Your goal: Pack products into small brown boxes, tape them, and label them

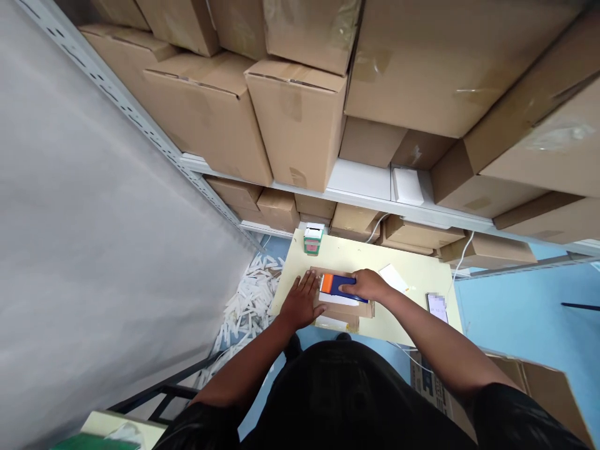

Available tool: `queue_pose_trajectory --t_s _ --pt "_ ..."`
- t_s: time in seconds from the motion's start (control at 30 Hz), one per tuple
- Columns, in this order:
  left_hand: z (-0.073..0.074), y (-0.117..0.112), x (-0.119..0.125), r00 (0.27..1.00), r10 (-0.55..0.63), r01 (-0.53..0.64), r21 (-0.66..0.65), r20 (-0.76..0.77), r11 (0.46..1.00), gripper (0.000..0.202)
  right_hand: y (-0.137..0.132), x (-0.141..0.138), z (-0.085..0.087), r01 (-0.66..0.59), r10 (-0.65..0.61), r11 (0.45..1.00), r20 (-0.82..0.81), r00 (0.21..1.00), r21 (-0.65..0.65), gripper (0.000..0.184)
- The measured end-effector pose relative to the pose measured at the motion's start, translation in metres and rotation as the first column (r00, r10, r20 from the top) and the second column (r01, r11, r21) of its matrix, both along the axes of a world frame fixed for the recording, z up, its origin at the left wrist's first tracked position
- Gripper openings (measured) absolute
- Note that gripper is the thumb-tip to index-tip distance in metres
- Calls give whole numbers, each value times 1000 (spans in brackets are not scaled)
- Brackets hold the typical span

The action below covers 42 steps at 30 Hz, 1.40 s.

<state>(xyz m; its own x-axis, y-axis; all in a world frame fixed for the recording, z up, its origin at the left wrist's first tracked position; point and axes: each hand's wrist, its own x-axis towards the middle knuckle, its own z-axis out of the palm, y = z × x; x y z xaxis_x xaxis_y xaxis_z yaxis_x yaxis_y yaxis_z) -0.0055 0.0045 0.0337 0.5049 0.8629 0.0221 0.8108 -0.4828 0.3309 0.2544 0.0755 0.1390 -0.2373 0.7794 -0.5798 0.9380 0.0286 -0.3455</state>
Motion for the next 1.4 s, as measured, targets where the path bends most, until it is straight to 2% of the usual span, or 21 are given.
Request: queue_pose_trajectory --t_s 0.1,0.23,0.47,0.6,0.7,0.8,0.9,0.97,1.07,1.1,1.2,1.23,1.3,1.4 --pt "3 1 1 999 -22 22 3 -23 1000 91 -6 26 3 68 -68 998 -40 997 -16 55" --pt "5 5 3 998 -55 55 1 -44 998 91 -18 78 2 143 -146 989 -95 985 -37 54" --pt "3 6 3 997 -56 58 26 -57 998 90 -60 180 -14 257 -263 964 -86 961 -73 50" --pt "1 7 5 997 -62 63 22 -52 998 90 -82 215 -25 282 -287 955 -57 956 -86 44" --pt "-1 7 6 996 -76 77 27 -45 997 91 -83 209 -36 241 -241 969 0 970 -53 51" --pt "-3 8 7 997 -74 74 30 -27 997 90 -68 184 -48 205 -204 978 43 978 -29 57" --pt "-4 8 7 997 -76 77 26 -32 997 89 -51 164 -60 283 -282 952 26 959 -122 58" --pt "-5 8 7 996 -79 81 34 -38 996 89 -47 160 -68 387 -397 895 1 918 -221 58" --pt "-7 7 6 996 -79 82 55 -46 995 89 -61 163 -83 518 -554 794 -28 832 -317 57" --pt "-8 7 6 996 -80 83 62 -48 995 89 -69 165 -88 529 -563 788 -22 826 -314 56" --pt "-11 6 5 995 -84 87 85 -46 993 88 -100 169 -101 512 -525 815 32 851 -271 57" --pt "-11 6 4 995 -85 89 93 -42 992 88 -111 170 -103 529 -543 804 28 839 -274 57" --pt "-12 6 3 995 -91 95 107 -35 990 89 -131 171 -103 608 -641 736 -15 768 -298 59" --pt "-13 5 2 996 -89 92 121 -33 988 90 -153 172 -95 744 -825 561 -167 540 -363 60"
